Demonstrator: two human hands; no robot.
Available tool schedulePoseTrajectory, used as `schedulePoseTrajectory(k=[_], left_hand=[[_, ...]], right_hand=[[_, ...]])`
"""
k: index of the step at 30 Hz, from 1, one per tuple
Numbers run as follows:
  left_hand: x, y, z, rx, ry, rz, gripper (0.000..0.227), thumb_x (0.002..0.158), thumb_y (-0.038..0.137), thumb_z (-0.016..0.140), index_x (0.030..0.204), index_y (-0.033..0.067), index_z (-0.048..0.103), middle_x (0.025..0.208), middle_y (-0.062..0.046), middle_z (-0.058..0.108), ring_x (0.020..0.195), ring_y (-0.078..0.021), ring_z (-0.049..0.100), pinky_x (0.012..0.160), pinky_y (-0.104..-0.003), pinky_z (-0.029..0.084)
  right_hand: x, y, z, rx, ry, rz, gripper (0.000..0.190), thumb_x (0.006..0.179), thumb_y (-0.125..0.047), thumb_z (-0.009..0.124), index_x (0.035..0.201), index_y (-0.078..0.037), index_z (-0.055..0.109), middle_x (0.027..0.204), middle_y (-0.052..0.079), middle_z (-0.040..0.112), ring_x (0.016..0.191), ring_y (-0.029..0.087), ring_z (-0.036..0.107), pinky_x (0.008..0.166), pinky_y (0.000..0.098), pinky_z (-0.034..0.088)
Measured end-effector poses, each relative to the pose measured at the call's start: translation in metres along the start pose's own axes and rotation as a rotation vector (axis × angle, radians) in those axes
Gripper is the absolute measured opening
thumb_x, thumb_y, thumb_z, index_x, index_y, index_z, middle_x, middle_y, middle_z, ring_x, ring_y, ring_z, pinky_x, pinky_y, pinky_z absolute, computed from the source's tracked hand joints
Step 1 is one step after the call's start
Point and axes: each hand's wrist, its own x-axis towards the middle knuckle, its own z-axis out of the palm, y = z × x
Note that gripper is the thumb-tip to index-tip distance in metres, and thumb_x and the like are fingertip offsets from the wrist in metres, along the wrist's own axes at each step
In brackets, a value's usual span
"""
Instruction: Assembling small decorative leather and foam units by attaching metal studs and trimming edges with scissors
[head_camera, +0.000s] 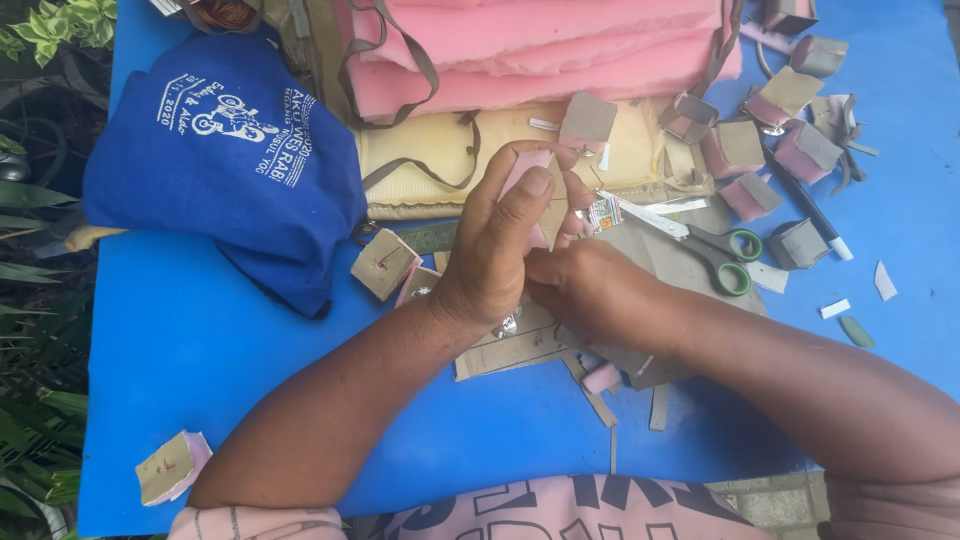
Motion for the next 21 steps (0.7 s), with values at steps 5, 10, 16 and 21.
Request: schedulePoseTrajectory(k=[5, 10, 16, 21], left_hand=[[0.000, -0.003, 0.002, 0.012, -0.037, -0.034, 0.056, 0.102, 0.054, 0.043, 0.132, 0.0065, 0.045, 0.107, -0.013, 0.061, 0.095, -0.0134, 0.060, 0.081, -0.028, 0.053], [-0.007, -0.006, 0.012, 0.077, -0.098, -0.090, 0.058, 0.103, 0.055, 0.039, 0.134, 0.0055, 0.043, 0.110, -0.015, 0.058, 0.097, -0.0160, 0.058, 0.083, -0.030, 0.053], [-0.016, -0.025, 0.014, 0.133, -0.219, -0.159, 0.053, 0.105, 0.048, 0.034, 0.136, 0.0047, 0.038, 0.104, -0.006, 0.049, 0.096, -0.0121, 0.052, 0.085, -0.028, 0.049], [-0.009, -0.016, 0.014, 0.113, 0.043, -0.294, 0.055, 0.092, 0.054, 0.044, 0.120, 0.0102, 0.058, 0.088, -0.007, 0.060, 0.074, -0.0160, 0.058, 0.065, -0.030, 0.046]], right_hand=[[-0.022, -0.043, -0.064, -0.022, 0.153, 0.001, 0.017, 0.085, 0.005, 0.069, 0.095, -0.006, 0.077, 0.076, 0.017, 0.072, 0.065, 0.035, 0.073, 0.053, 0.0430, 0.056], [-0.037, -0.055, -0.076, 0.114, 0.399, 0.038, 0.023, 0.085, -0.005, 0.078, 0.108, 0.000, 0.073, 0.077, 0.018, 0.072, 0.059, 0.024, 0.069, 0.051, 0.0374, 0.057], [-0.036, -0.044, -0.068, 0.118, 0.580, -0.114, 0.005, 0.088, 0.000, 0.078, 0.090, -0.004, 0.076, 0.081, 0.011, 0.072, 0.062, 0.021, 0.070, 0.048, 0.0309, 0.052], [-0.064, -0.017, -0.101, -0.145, 0.386, -0.143, 0.011, 0.097, -0.016, 0.070, 0.088, -0.010, 0.068, 0.079, -0.002, 0.068, 0.070, 0.015, 0.064, 0.079, 0.0318, 0.048]])
